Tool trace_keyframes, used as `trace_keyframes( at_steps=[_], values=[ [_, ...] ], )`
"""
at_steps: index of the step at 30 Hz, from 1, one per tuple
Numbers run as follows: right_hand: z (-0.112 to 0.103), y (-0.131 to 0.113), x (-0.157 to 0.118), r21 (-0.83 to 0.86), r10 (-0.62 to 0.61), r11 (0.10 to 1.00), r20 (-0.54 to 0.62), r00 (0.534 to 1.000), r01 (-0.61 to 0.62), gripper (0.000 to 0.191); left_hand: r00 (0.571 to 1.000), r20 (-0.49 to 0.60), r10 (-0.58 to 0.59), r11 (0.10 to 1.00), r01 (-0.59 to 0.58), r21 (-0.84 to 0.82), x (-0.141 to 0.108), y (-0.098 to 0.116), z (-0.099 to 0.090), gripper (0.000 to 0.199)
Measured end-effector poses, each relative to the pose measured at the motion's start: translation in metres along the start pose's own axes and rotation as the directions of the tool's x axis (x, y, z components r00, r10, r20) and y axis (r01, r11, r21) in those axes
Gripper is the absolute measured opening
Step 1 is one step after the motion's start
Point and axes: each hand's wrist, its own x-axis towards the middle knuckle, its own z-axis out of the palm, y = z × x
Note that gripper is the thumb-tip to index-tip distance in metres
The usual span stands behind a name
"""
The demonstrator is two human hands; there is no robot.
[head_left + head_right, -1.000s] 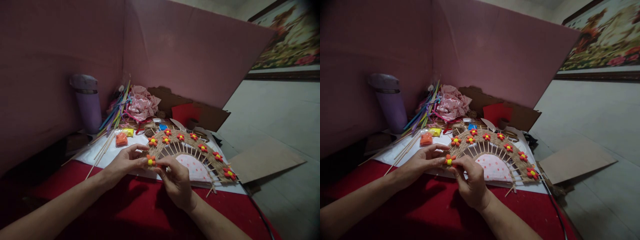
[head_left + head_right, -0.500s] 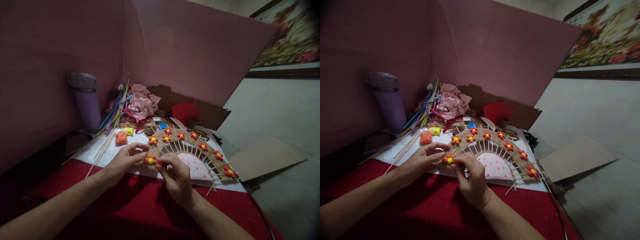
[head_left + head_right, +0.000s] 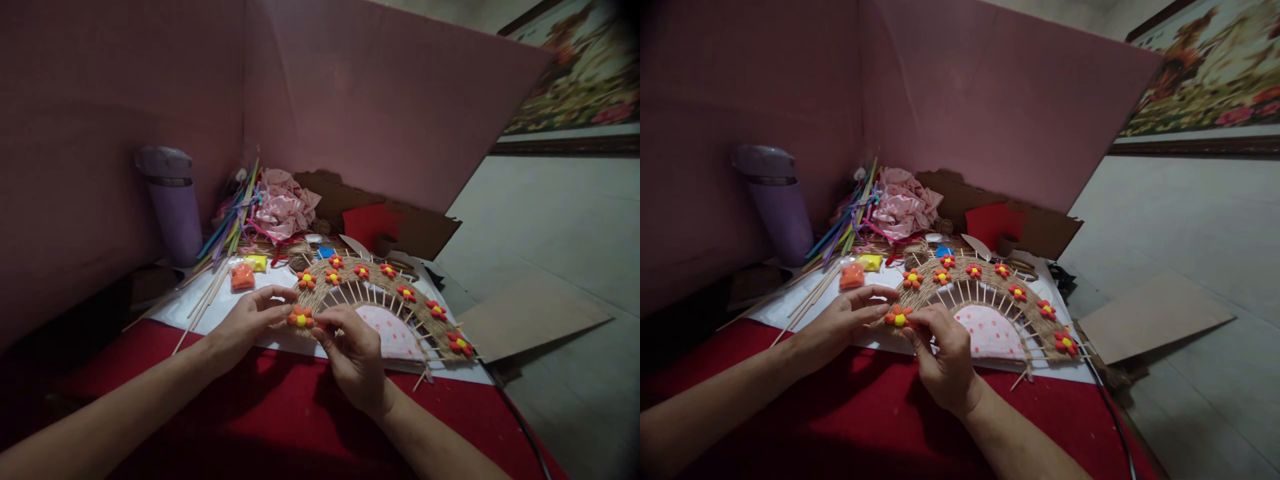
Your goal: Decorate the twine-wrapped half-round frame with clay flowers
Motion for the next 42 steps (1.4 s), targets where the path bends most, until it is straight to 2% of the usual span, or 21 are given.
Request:
trace_keyframes(
  at_steps=[3, 15, 20, 27, 31, 35, 39, 42],
  values=[
    [0.0001, 0.0002, 0.0, 0.0, -0.002, 1.0, 0.003, 1.0, 0.002, 0.019, 1.0, 0.019, -0.005, 0.999, 0.006, -0.042, 0.0003, -0.0025, -0.0029, 0.033],
    [-0.0001, 0.0007, -0.0008, -0.001, -0.007, 1.0, 0.013, 1.0, 0.007, 0.02, 1.0, -0.018, 0.011, 1.0, -0.011, -0.02, 0.0031, -0.0037, -0.0005, 0.035],
    [-0.0016, 0.0006, -0.0027, -0.029, 0.062, 0.998, -0.055, 0.997, -0.064, 0.017, 1.0, -0.028, 0.009, 1.0, -0.01, -0.027, 0.0035, -0.0019, 0.0011, 0.036],
    [-0.0024, 0.0018, -0.0034, -0.024, 0.086, 0.996, -0.135, 0.987, -0.09, 0.017, 1.0, -0.015, -0.019, 1.0, 0.019, -0.002, -0.0036, 0.0009, -0.0003, 0.037],
    [-0.0016, -0.0016, -0.0025, -0.014, 0.079, 0.997, -0.116, 0.99, -0.081, 0.011, 0.999, 0.012, -0.042, 0.999, 0.042, 0.005, -0.0046, 0.0014, -0.0001, 0.033],
    [-0.0002, -0.0037, -0.002, -0.015, 0.042, 0.999, -0.091, 0.995, -0.043, 0.015, 0.999, 0.016, -0.047, 0.999, 0.048, -0.027, -0.004, 0.0006, -0.0003, 0.03],
    [0.0018, -0.0025, -0.0035, 0.039, 0.121, 0.992, -0.106, 0.987, -0.117, 0.019, 0.998, 0.013, -0.057, 0.998, 0.058, -0.031, -0.0043, 0.0003, -0.0008, 0.029],
    [0.0013, -0.0028, -0.0035, 0.043, 0.168, 0.985, -0.088, 0.982, -0.165, 0.01, 0.997, 0.027, -0.071, 0.997, 0.072, -0.04, -0.0049, 0.0012, -0.0002, 0.028]
  ],
)
